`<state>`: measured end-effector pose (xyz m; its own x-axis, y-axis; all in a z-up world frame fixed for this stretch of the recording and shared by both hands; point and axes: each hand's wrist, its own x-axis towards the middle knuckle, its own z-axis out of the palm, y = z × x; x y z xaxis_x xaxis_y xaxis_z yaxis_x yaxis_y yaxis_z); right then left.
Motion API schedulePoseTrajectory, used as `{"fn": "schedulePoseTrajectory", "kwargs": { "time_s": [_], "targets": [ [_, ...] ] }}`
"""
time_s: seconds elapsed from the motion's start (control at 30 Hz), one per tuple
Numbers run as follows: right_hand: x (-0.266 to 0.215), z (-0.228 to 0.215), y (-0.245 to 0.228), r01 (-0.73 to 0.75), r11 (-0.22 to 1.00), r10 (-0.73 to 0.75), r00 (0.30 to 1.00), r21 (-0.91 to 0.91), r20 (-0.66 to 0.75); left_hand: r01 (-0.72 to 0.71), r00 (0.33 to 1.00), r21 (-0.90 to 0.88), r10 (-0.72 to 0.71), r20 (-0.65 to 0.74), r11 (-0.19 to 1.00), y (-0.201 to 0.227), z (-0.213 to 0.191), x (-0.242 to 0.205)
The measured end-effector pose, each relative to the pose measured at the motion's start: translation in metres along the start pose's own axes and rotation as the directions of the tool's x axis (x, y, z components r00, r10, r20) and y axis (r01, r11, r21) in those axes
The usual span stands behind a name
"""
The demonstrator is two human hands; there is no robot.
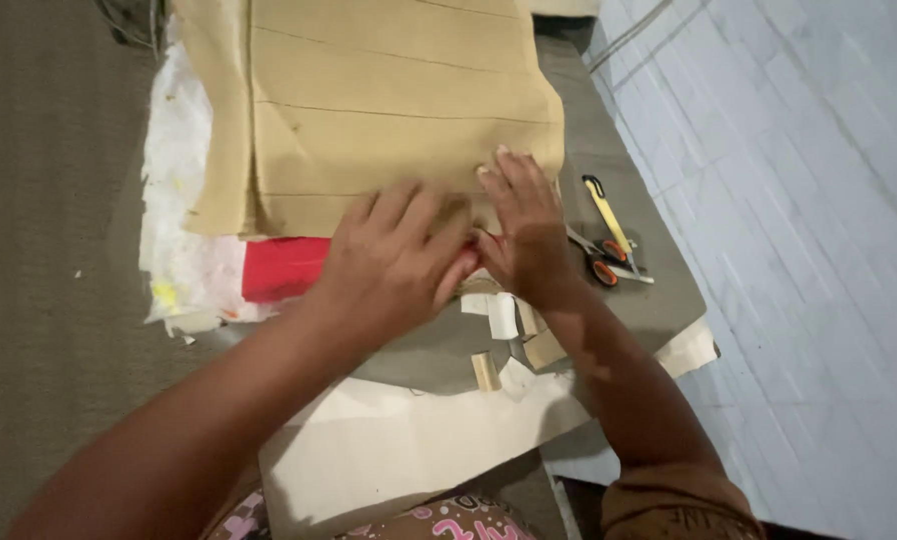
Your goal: Cutting foam strips and gluing them into the edges of a leather seat cover
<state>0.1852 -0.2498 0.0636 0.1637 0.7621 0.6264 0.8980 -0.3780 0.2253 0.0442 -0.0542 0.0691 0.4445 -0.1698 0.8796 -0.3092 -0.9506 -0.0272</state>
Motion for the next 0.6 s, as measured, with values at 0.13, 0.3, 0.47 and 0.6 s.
{"fn": "schedulePoseTrajectory", "kwargs": {
  "time_s": [0.13, 0.3, 0.47, 0.6],
  "targets": [
    [-0.003, -0.013, 0.014, -0.200, 0.956, 0.226, 0.968, 0.215, -0.106, 0.056, 0.983, -0.003, -0.054, 0.173, 0.998, -0.012, 0.036, 0.029],
    [-0.032, -0.023, 0.061, -0.857, 0.507, 0.830, 0.456, -0.094, 0.323, -0.012, 0.865, 0.121, -0.051, 0.499, 0.993, -0.018, 0.063, 0.020],
    [-0.041, -0.018, 0.075, -0.975, 0.214, 0.811, 0.214, 0.066, 0.544, -0.034, 0.983, 0.192, -0.002, 0.183, 0.981, -0.015, 0.062, 0.019],
    [-0.018, -0.041, 0.051, -0.838, -0.026, 0.816, 0.298, 0.545, 0.496, -0.011, 0.974, 0.144, -0.023, 0.226, 0.989, -0.013, 0.063, 0.018]
  ]
}}
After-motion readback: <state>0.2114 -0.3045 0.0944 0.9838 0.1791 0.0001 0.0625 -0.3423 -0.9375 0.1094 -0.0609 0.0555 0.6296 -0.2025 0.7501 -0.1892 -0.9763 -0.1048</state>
